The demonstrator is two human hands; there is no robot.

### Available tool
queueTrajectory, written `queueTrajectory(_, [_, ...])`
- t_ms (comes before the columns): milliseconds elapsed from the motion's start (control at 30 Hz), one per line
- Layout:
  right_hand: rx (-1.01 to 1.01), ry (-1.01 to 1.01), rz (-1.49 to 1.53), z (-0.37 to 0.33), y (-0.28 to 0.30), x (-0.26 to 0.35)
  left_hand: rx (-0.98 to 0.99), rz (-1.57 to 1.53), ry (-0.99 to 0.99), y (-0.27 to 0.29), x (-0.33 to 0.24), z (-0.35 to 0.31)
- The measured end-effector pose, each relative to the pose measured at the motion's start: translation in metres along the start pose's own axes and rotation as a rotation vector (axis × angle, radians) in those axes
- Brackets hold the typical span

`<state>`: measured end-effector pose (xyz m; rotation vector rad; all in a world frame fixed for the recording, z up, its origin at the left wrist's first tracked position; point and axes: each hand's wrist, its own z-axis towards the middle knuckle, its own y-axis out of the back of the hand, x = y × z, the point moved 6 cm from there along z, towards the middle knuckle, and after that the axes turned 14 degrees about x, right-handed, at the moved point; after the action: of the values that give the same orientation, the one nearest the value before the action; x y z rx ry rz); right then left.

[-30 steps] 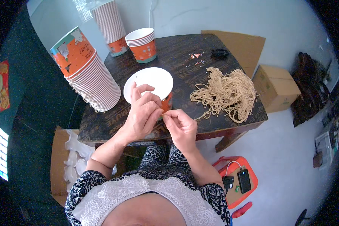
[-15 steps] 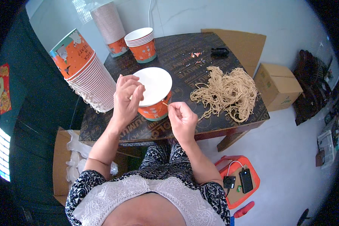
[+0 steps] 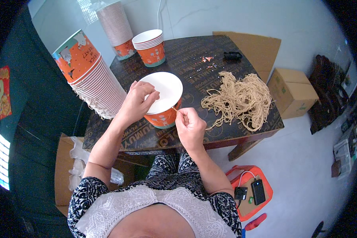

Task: Thread and tie strings onto festive paper buckets for packaging.

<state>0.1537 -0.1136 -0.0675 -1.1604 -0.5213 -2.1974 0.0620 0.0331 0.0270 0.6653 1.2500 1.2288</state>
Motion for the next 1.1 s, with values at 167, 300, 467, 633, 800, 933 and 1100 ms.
queueTrajectory(167, [-0.003,0.020,-0.025,0.001,-0.001,0.001,0.035,-0.043,-0.023,-0.004,0.002,0.002])
queueTrajectory(300, [0.009,0.013,-0.075,0.002,-0.002,0.000,0.031,-0.021,-0.057,-0.004,0.002,0.004])
queueTrajectory(467, [0.006,0.016,-0.068,0.003,-0.003,-0.001,0.110,0.019,-0.083,-0.005,-0.003,0.005])
queueTrajectory(633, [0.035,0.026,-0.081,0.006,-0.006,0.003,0.259,-0.178,-0.120,-0.009,-0.005,0.012])
queueTrajectory(800, [0.009,0.033,-0.032,0.009,-0.009,0.001,0.463,-0.326,-0.131,-0.019,-0.004,0.023])
queueTrajectory(933, [-0.001,0.053,-0.025,0.011,-0.011,0.002,0.543,-0.336,-0.166,-0.027,-0.004,0.028])
queueTrajectory(1100, [-0.008,0.063,-0.046,0.011,-0.012,-0.001,0.572,-0.366,-0.152,-0.038,0.002,0.034])
